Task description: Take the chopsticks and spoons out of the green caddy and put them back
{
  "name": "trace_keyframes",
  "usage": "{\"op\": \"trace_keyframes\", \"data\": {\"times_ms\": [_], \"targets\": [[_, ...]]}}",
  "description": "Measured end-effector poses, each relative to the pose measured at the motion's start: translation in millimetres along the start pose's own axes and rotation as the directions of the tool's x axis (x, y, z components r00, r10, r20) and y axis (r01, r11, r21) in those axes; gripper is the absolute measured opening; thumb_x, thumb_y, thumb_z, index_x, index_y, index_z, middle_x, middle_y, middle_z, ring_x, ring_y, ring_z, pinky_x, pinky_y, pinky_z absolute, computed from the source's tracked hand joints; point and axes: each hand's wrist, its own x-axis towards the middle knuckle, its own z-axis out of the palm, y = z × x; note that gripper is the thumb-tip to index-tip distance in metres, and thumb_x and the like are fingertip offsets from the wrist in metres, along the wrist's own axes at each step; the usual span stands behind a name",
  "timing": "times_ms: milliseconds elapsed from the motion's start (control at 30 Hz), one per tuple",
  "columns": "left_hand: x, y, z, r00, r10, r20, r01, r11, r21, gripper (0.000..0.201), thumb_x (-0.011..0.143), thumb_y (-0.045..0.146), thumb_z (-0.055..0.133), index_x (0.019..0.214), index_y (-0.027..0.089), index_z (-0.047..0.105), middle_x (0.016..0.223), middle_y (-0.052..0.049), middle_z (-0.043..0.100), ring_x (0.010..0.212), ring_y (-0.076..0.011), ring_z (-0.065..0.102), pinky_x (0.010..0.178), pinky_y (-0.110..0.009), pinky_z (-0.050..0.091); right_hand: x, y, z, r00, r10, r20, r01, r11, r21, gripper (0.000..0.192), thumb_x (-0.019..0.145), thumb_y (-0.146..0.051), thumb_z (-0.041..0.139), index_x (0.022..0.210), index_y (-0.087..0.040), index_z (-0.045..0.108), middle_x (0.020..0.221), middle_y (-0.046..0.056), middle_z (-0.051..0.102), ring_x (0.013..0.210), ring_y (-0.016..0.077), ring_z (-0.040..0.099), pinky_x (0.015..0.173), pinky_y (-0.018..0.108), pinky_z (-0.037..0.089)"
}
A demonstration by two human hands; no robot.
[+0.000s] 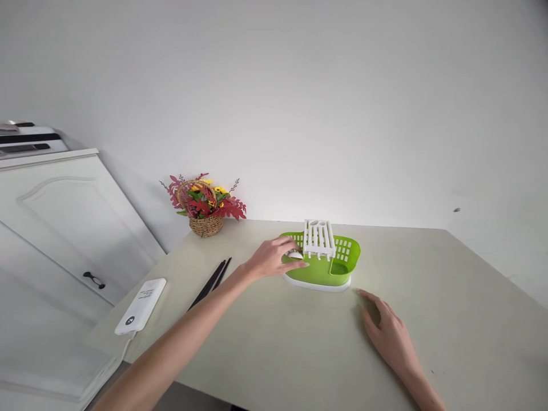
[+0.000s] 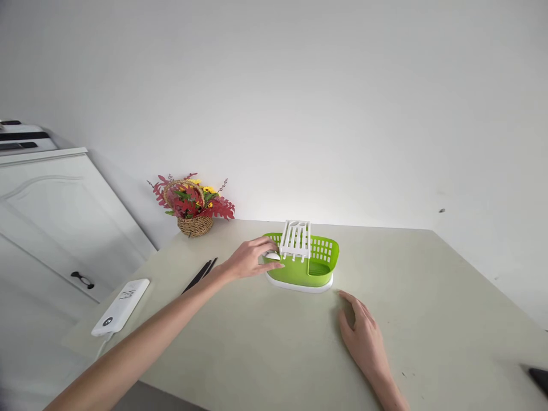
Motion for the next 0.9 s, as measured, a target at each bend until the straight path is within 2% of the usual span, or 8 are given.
{"op": "trace_keyframes", "data": {"times_ms": [100, 233, 400, 600, 700, 767, 900], "targets": [[6.4, -14.4, 4.1, 0.996, 0.085, 0.037, -0.089, 0.990, 0.109, 0.046, 0.102, 0.062, 0.050, 0.104, 0.023, 0.075, 0.105, -0.007, 0.075, 0.089, -0.0195, 0.072, 0.072, -0.027, 0.050, 0.3, 1.1, 0.5, 1.000, 0.005, 0.004, -0.005, 1.000, -0.005, 0.049, 0.091, -0.046, 0.045, 0.134, -0.028, 0.059, 0.138, 0.007, 0.066, 0.124, 0.0293, 0.062, 0.099, 0.045, 0.051], [17.1, -24.4, 4.3, 0.982, 0.177, 0.065, -0.186, 0.968, 0.168, 0.055, 0.102, 0.066, 0.043, 0.094, 0.022, 0.075, 0.091, -0.008, 0.074, 0.078, -0.0187, 0.070, 0.060, -0.027, 0.045, 0.5, 1.8, 0.8, 1.000, 0.001, -0.002, -0.001, 1.000, -0.012, 0.047, 0.091, -0.045, 0.046, 0.133, -0.028, 0.060, 0.138, 0.006, 0.067, 0.124, 0.0283, 0.063, 0.100, 0.045, 0.051], [29.6, -18.3, -6.5, 0.957, 0.275, 0.088, -0.288, 0.926, 0.245, 0.051, 0.105, 0.059, 0.042, 0.090, 0.021, 0.072, 0.084, -0.007, 0.071, 0.075, -0.0190, 0.067, 0.059, -0.029, 0.044, 0.2, 1.2, 0.7, 1.000, 0.003, -0.005, -0.003, 1.000, -0.013, 0.047, 0.092, -0.044, 0.045, 0.134, -0.029, 0.060, 0.139, 0.005, 0.066, 0.126, 0.0278, 0.061, 0.102, 0.045, 0.050], [34.5, -18.9, -23.4, 0.950, 0.308, 0.047, -0.307, 0.901, 0.306, 0.044, 0.107, 0.053, 0.045, 0.094, 0.019, 0.070, 0.089, -0.007, 0.071, 0.075, -0.0167, 0.068, 0.059, -0.027, 0.044, 0.0, -0.8, -0.3, 1.000, 0.007, 0.001, -0.007, 1.000, -0.009, 0.047, 0.093, -0.045, 0.044, 0.134, -0.028, 0.060, 0.138, 0.006, 0.066, 0.125, 0.0281, 0.062, 0.101, 0.045, 0.050], [33.5, -22.8, -32.1, 0.934, 0.355, -0.030, -0.320, 0.872, 0.370, 0.041, 0.106, 0.050, 0.048, 0.093, 0.018, 0.069, 0.087, -0.004, 0.071, 0.068, -0.0128, 0.065, 0.056, -0.025, 0.042, 0.2, -1.8, -1.0, 1.000, 0.020, 0.008, -0.020, 1.000, -0.007, 0.047, 0.093, -0.045, 0.045, 0.134, -0.029, 0.059, 0.139, 0.005, 0.066, 0.125, 0.0283, 0.062, 0.101, 0.046, 0.049], [32.9, -25.4, -37.5, 0.927, 0.356, -0.116, -0.282, 0.868, 0.409, 0.038, 0.105, 0.049, 0.051, 0.092, 0.017, 0.069, 0.085, -0.002, 0.070, 0.062, -0.0103, 0.062, 0.054, -0.023, 0.039, 0.3, -1.3, -1.1, 1.000, 0.021, 0.009, -0.021, 1.000, -0.003, 0.047, 0.092, -0.046, 0.045, 0.134, -0.029, 0.059, 0.139, 0.005, 0.066, 0.125, 0.0282, 0.061, 0.102, 0.046, 0.049], [32.9, -29.9, -44.5, 0.921, 0.254, -0.297, -0.134, 0.919, 0.371, 0.039, 0.105, 0.049, 0.053, 0.090, 0.016, 0.068, 0.082, -0.001, 0.071, 0.059, -0.0091, 0.060, 0.053, -0.022, 0.037, 0.4, 1.1, -0.5, 0.999, 0.027, 0.018, -0.027, 1.000, -0.006, 0.047, 0.092, -0.046, 0.045, 0.134, -0.029, 0.059, 0.140, 0.005, 0.065, 0.126, 0.0277, 0.061, 0.103, 0.046, 0.049]]}}
